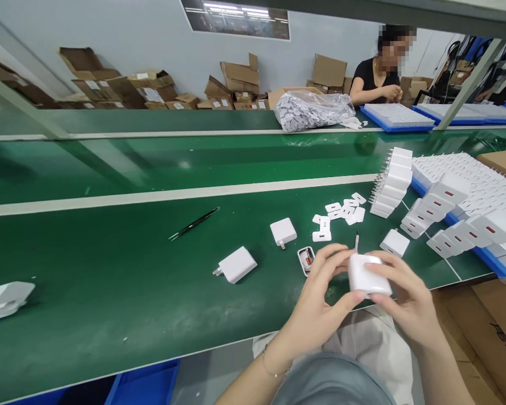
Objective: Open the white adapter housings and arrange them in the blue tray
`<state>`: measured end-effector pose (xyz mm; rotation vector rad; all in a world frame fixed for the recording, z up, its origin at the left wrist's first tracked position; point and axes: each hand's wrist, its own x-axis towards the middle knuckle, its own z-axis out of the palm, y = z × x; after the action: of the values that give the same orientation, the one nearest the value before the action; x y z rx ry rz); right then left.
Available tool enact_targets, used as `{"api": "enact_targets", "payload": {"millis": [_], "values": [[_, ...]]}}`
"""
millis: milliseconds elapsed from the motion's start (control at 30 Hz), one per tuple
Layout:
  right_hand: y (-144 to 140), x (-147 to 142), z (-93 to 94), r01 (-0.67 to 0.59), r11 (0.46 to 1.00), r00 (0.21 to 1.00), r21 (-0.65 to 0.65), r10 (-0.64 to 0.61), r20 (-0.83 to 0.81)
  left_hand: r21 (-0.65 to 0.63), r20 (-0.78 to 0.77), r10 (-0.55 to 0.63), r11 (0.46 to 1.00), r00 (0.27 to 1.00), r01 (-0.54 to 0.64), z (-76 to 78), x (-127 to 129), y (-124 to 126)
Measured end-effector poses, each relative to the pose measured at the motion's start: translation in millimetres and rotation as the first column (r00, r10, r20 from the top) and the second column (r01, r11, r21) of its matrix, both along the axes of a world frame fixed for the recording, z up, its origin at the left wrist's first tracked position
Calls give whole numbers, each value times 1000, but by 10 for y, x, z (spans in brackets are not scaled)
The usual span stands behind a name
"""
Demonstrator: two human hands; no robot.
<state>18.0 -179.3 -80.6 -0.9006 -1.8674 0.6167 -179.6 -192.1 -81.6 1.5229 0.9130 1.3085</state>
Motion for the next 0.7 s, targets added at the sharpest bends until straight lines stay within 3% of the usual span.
{"api": "enact_targets", "payload": {"millis": [67, 133, 167, 200, 300, 400, 433, 467, 533, 567, 633, 700], "values": [[130, 205, -121, 258, 963, 966, 75, -257, -34, 70, -174, 98, 994, 980, -87, 11, -142, 28], [295, 414, -250, 522, 841, 852, 144, -522, -34, 111, -310, 231, 972, 922, -206, 21, -329, 72], [377, 510, -311, 596, 785, 796, 167, -606, 7, 103, -379, 264, 964, 887, -243, 16, -423, 95], [449, 595, -365, 627, 757, 758, 185, -647, 77, 78, -452, 263, 964, 852, -256, 1, -507, 118], [570, 717, -447, 587, 754, 705, 294, -655, 273, -3, -606, 164, 978, 778, -209, -100, -644, 167], [565, 559, -369, 511, 669, 649, 540, -712, 268, 3, -637, 171, 976, 752, -219, -209, -608, 191], [557, 443, -320, 468, 660, 664, 588, -702, 258, 25, -630, 204, 969, 749, -244, -226, -577, 193], [557, 302, -269, 402, 692, 705, 600, -652, 279, 53, -615, 245, 961, 749, -270, -228, -546, 189], [597, -19, -188, 185, 826, 787, 532, -449, 422, 117, -564, 314, 946, 764, -302, -190, -489, 161], [641, -182, -166, 65, 883, 784, 465, -333, 524, 150, -532, 338, 940, 777, -306, -155, -466, 135], [760, -467, -164, -92, 938, 703, 334, -177, 689, 215, -469, 371, 928, 802, -304, -68, -430, 61], [883, -663, -200, -145, 952, 631, 269, -120, 767, 270, -414, 393, 914, 821, -301, 13, -405, -30]]}}
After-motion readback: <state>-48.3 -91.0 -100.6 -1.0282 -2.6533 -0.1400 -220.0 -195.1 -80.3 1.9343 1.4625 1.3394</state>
